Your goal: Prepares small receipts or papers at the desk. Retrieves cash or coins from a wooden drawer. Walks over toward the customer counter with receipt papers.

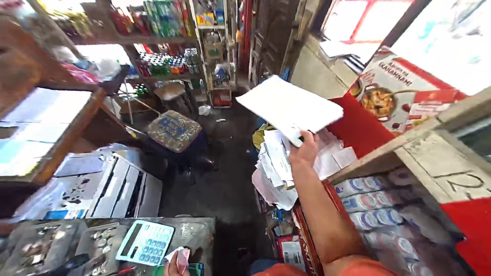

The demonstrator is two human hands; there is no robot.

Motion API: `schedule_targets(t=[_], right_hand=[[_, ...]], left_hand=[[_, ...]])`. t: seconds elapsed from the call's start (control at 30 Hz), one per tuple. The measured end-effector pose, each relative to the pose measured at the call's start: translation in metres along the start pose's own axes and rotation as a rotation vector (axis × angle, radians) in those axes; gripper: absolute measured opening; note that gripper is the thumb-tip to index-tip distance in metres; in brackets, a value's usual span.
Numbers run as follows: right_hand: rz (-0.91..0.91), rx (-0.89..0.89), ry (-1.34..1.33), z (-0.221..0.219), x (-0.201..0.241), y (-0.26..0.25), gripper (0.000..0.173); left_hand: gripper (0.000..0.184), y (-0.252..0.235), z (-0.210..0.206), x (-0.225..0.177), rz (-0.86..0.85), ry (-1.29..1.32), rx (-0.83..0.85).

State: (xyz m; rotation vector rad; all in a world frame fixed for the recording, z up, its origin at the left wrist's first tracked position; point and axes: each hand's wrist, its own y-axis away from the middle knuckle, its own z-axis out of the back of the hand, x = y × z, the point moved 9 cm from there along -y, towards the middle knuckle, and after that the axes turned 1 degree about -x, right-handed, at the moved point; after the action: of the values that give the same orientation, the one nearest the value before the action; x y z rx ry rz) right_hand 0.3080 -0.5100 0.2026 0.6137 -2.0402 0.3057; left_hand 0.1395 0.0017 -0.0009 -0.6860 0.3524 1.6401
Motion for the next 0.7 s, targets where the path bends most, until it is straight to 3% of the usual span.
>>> schedule_targets(t=[0.07, 0.17, 0.27, 0.33, 0.4, 0.47, 0.57, 0.63, 0.7], right_hand=[[0.006, -0.131, 0.003, 0.028, 0.0, 0.012, 0.048], [-0.226, -0.314, -0.017, 0.055, -0.048, 0.025, 0.053], [-0.549, -0.299, -0.153, 0.049, -0.093, 0.036, 0.068], [-0.594, -0.205, -0.167, 0.027, -0.101, 0.043, 0.065], [-0.556, -0.05, -0.075, -0.008, -0.101, 0.052, 0.052], [-0.344, 0.165, 0.021, -0.052, -0.097, 0.061, 0.04], [0.103, 0.689, 0.089, -0.135, -0.096, 0.087, 0.061], [0.114, 1.006, 0.102, -0.191, -0.121, 0.124, 0.043], [-0.066, 1.323, 0.164, -0.232, -0.16, 0.175, 0.029]], left_hand=[[0.048, 0.003, 0.015, -0.012, -0.075, 0.054, -0.084], [0.046, 0.009, 0.036, -0.027, -0.117, 0.119, -0.151], [0.045, 0.014, 0.057, -0.04, -0.134, 0.161, -0.196], [0.046, 0.014, 0.072, -0.045, -0.135, 0.185, -0.231], [0.048, 0.008, 0.088, -0.048, -0.11, 0.234, -0.281], [0.048, -0.006, 0.101, -0.046, -0.048, 0.356, -0.341], [0.045, -0.044, 0.104, -0.047, 0.2, 0.791, -0.356], [0.044, -0.078, 0.1, -0.062, 0.365, 1.123, -0.346], [0.042, -0.112, 0.097, -0.078, 0.427, 1.318, -0.38]])
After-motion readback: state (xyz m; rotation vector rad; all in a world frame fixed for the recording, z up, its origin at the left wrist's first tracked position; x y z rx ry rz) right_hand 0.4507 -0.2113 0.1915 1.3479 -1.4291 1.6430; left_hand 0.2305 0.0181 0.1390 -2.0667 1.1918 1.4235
